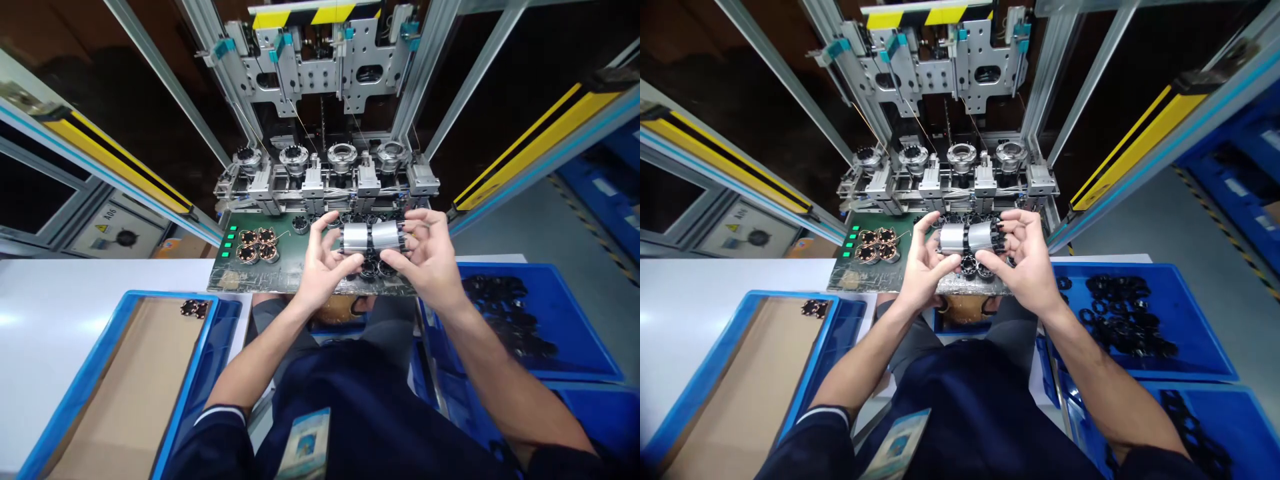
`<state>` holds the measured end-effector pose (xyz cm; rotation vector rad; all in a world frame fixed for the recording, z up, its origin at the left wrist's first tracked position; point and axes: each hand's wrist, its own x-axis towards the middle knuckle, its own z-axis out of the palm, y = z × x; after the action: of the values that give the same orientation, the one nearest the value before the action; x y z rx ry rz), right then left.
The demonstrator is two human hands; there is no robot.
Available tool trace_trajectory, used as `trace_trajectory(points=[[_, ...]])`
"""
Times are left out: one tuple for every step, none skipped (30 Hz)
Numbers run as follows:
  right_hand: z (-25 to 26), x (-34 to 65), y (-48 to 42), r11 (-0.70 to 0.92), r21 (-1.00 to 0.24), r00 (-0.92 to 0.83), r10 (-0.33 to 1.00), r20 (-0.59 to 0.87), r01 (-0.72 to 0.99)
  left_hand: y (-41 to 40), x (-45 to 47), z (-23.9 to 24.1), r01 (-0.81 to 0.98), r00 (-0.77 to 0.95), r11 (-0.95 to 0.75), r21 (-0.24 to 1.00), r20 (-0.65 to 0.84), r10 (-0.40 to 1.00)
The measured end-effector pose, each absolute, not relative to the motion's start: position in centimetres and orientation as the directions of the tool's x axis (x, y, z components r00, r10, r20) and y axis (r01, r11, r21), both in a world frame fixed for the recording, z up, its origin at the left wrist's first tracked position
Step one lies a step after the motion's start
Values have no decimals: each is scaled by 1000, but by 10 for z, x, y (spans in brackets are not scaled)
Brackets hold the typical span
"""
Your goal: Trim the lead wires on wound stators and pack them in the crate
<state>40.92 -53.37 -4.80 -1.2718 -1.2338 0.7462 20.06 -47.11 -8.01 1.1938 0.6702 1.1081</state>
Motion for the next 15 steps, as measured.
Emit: trace_trajectory(points=[[-40,407,-535,202,-967,204,951,231,156,-473,199,-69,-309,368,-23,951,142,919],[-33,405,-537,194,-973,159,964,212,123,-475,197,-59,-301,381,-34,953,153,912],[-27,404,-538,189,-977,123,972,201,103,-475,195,-51,-293,393,-49,955,167,904],[-22,404,-539,191,-978,99,975,200,89,-474,193,-44,-286,406,-64,956,181,896],[-18,404,-539,198,-977,86,975,205,81,-473,191,-39,-282,420,-78,956,196,886],[-16,406,-538,206,-975,82,974,213,81,-470,188,-35,-279,429,-92,956,210,879],[-15,408,-537,216,-972,88,971,224,88,-467,186,-33,-273,432,-108,956,222,874],[-15,411,-535,225,-969,94,968,235,102,-463,183,-32,-261,429,-127,957,232,873],[-14,415,-531,231,-966,97,965,243,119,-457,181,-31,-242,420,-151,958,244,874],[-14,420,-526,236,-962,100,963,251,139,-450,179,-30,-214,410,-180,960,255,876],[-12,426,-519,239,-958,99,962,256,158,-440,177,-28,-178,401,-212,961,268,876],[-10,433,-509,246,-952,97,959,267,184,-428,176,-25,-134,401,-248,960,281,872],[-5,442,-497,255,-939,97,954,283,230,-413,177,-21,-77,406,-293,953,298,864],[0,451,-482,264,-914,99,947,306,307,-396,179,-15,-1,416,-350,937,318,852],[7,460,-463,269,-870,98,937,337,414,-375,183,-8,97,430,-418,903,340,836]])
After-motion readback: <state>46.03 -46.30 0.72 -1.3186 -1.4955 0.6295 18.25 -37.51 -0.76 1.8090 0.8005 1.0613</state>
